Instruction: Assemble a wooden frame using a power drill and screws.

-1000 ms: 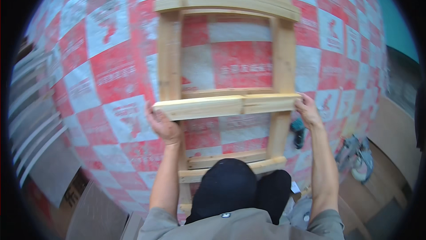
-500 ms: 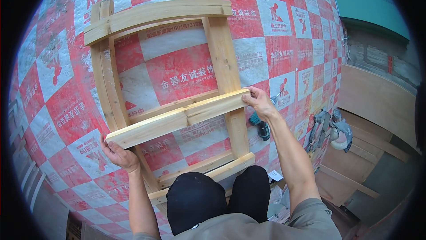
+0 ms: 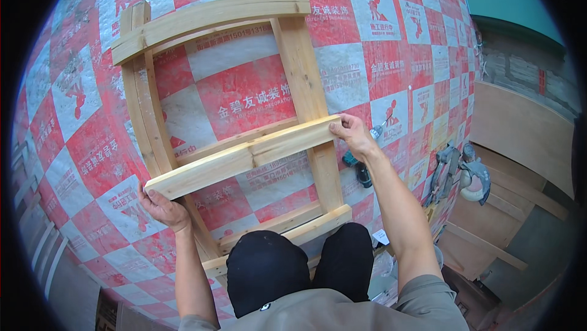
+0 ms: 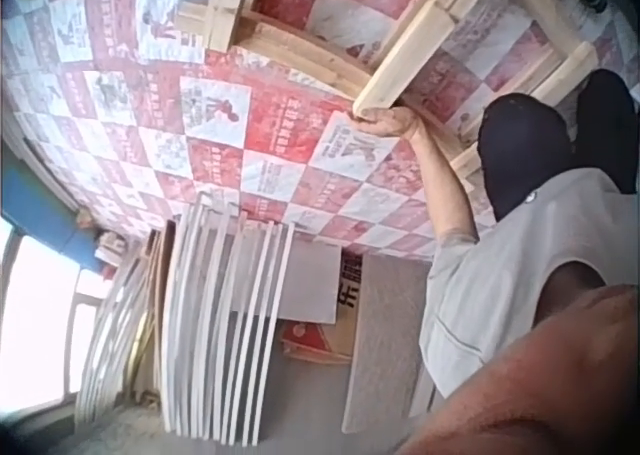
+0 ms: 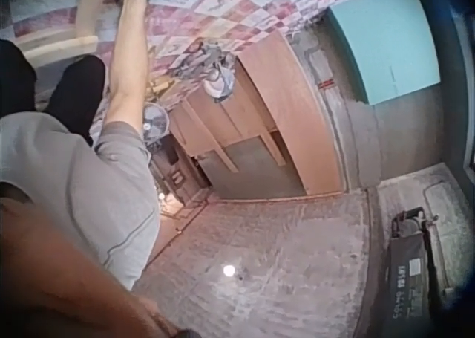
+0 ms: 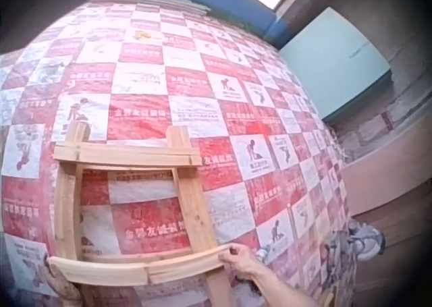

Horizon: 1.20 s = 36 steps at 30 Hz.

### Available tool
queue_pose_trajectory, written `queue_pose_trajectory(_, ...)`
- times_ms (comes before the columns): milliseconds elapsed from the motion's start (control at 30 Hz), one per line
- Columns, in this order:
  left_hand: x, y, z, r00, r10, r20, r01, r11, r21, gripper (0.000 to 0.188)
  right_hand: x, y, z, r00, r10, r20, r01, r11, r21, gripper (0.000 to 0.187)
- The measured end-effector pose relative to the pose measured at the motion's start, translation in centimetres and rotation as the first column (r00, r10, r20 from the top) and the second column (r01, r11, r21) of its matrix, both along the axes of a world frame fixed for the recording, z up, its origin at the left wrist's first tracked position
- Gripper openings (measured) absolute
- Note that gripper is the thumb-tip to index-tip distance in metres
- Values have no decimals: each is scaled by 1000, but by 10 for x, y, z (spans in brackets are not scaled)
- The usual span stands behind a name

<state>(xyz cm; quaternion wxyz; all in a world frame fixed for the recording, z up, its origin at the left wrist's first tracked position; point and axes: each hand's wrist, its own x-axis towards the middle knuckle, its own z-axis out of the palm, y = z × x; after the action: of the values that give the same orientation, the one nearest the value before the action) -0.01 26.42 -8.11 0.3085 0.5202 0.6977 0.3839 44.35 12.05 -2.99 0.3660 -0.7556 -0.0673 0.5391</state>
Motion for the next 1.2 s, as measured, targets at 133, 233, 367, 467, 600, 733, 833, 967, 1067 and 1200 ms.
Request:
queue_pose_trajectory(133,-16,5,10,992,14,-126,-15,1000,-6,48,-16,2,-16,997,78,30,-78,997,12,28)
queue_pose_trajectory(233,-4,-2,-15,998,28,-48,-28,1000,-1,48,6,-12,-13,979,150,138,-154,988,19,30)
queue_pose_trajectory(367,4,-4,-6,998,34,-61,-33,999,18,44,13,-17,-9,996,67,57,-69,997,28,44)
queue_pose_trajectory(467,-8,-5,-9,997,18,81,-17,1000,-10,45,3,-18,-18,999,47,19,-48,996,75,48)
queue_pose_trajectory(600,-11,-7,-13,996,33,88,-33,999,-4,45,3,-17,-20,999,43,15,-44,998,51,49)
queue_pose_trajectory(733,-5,-4,-16,1000,25,19,-25,1000,-5,44,10,-19,-16,998,57,37,-59,998,38,45)
queue_pose_trajectory(833,-3,-1,-4,998,21,-60,-21,1000,5,43,6,-15,-9,993,103,62,-105,994,28,41)
queue_pose_trajectory(967,-15,1,-12,997,0,-74,3,999,33,43,-5,-11,-18,995,68,71,-71,997,40,41)
queue_pose_trajectory(1067,-9,-1,-11,999,-10,-52,13,998,54,43,-5,-11,-15,1000,15,23,-18,996,91,43)
queue_pose_trajectory(1200,-3,-2,-7,998,-27,-54,30,998,51,44,0,-15,-15,999,22,30,-25,996,85,45)
